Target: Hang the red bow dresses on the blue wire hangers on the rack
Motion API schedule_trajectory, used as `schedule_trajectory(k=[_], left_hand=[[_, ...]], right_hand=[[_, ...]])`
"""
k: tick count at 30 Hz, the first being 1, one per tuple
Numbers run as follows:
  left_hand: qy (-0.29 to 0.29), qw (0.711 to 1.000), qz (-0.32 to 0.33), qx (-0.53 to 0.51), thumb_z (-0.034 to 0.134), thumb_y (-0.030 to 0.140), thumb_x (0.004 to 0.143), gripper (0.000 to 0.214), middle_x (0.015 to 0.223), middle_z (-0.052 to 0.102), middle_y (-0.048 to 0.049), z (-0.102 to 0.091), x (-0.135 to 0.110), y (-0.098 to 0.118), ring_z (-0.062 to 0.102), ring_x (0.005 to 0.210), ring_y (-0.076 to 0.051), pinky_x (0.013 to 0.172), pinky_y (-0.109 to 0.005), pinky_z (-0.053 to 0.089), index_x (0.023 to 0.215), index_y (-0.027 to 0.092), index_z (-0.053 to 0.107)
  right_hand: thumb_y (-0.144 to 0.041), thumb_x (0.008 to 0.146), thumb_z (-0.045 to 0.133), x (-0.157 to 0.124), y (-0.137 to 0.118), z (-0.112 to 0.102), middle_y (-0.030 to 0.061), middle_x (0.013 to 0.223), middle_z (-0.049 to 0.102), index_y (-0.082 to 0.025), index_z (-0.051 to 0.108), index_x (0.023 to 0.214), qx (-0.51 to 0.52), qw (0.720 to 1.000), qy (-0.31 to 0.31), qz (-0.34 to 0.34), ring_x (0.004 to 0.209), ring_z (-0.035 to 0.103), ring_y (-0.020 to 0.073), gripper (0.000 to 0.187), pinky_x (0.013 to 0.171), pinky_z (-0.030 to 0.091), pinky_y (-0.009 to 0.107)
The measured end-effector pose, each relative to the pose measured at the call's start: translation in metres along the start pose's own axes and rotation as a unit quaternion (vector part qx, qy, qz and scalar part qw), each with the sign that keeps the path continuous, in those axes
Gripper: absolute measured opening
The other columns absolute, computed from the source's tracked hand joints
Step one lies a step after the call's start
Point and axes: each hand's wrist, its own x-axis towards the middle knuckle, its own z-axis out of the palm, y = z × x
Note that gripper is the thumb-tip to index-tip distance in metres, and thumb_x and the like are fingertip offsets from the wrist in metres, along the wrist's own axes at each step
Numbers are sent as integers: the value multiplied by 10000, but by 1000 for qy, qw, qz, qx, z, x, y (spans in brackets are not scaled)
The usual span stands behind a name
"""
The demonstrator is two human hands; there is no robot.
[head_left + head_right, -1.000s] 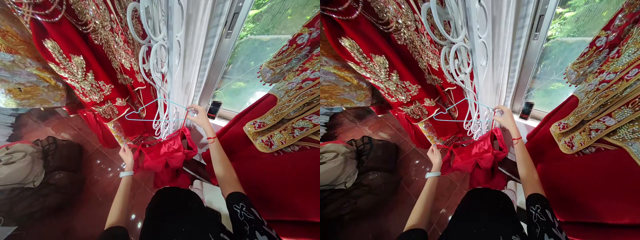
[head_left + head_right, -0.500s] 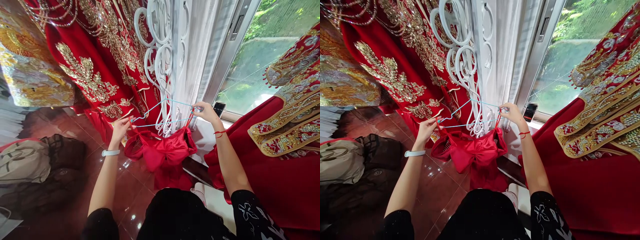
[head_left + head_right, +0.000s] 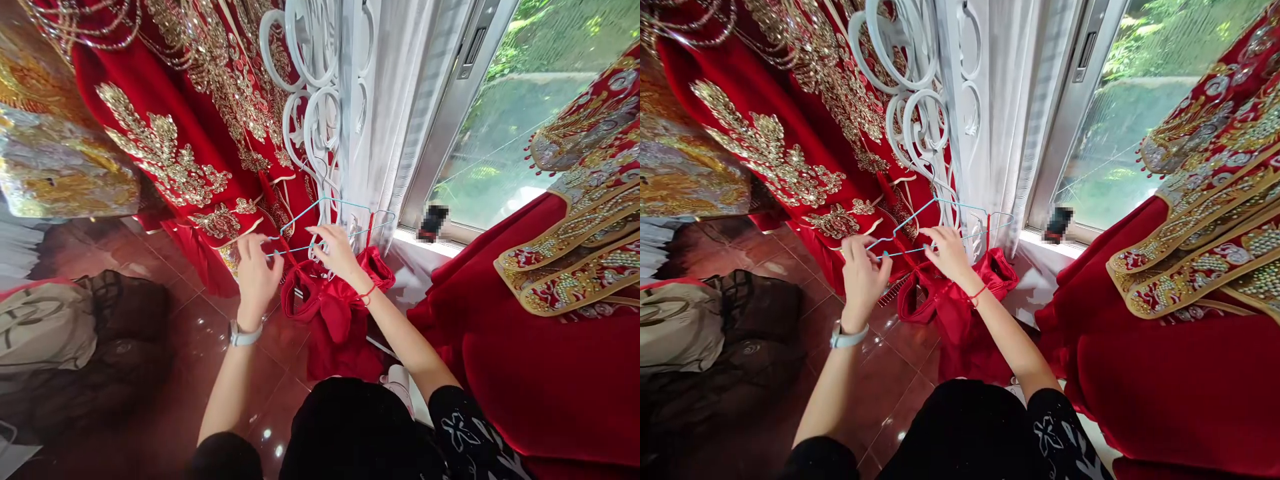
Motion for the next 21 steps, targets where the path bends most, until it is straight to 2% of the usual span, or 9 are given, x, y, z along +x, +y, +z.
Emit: schedule_trajectory(k=[2,5,6,8,10,13,16,19,21], left_hand=[[-108,993,53,-13,499,253,913,272,1143,689,-126,6,-30,-6,673,974,-245,920,-396,543,1131,187,649],[-327,940,90,-15,550,288,887,155,960,743,-74,16,-64,-31,637,1115,-282,1086,-489,462,860,239,695],[-367,926,82,-12,567,296,876,156,907,743,-67,16,-70,-40,627,1145,-291,1121,-516,428,782,243,680],[-390,918,67,-24,601,313,854,175,847,729,-62,11,-75,-56,622,1147,-293,1130,-519,414,699,240,638],[-368,926,68,-60,638,333,829,145,900,722,-67,0,-71,-64,632,1085,-270,1075,-460,461,726,232,628],[-258,960,54,-93,626,321,819,109,1028,692,-77,-16,-59,-66,626,999,-226,966,-366,501,793,215,629],[-150,986,-27,-68,599,310,840,117,789,608,-5,-24,-48,-66,585,780,-171,776,-281,480,857,207,653],[-88,987,-95,-95,572,329,882,213,589,457,63,-25,-43,-68,460,573,-121,615,-234,392,995,195,693],[-26,983,-113,-142,564,318,883,261,633,548,41,-24,-38,-68,510,596,-120,617,-230,416,1054,179,703]], right_hand=[[-238,964,558,10,-5,23,69,1360,692,-294,593,1433,54,996,-65,4,1307,577,263,474,1241,275,524],[-322,1003,572,18,-2,48,43,1350,722,-338,593,1437,107,981,-154,47,1318,603,264,434,1257,182,590],[-339,1013,571,19,-1,53,42,1299,750,-330,632,1394,112,978,-165,65,1281,633,261,386,1253,180,589],[-347,1019,578,18,2,61,43,1203,787,-299,708,1283,107,978,-153,94,1203,681,250,297,1245,194,560],[-327,1019,585,14,3,66,34,1156,799,-290,750,1190,94,981,-125,110,1159,699,243,240,1237,210,530],[-301,1021,583,7,2,67,18,1131,803,-300,772,1126,69,986,-103,111,1130,702,237,216,1227,228,504],[-318,1024,582,1,2,65,20,1119,806,-296,769,1133,52,987,-101,111,1100,707,224,217,1225,239,485],[-334,1024,583,-3,2,60,25,1118,808,-294,764,1147,41,988,-105,110,1097,705,216,222,1228,243,480],[-337,1020,590,-5,0,57,28,1124,808,-296,767,1140,39,988,-107,106,1095,703,218,218,1232,236,489]])
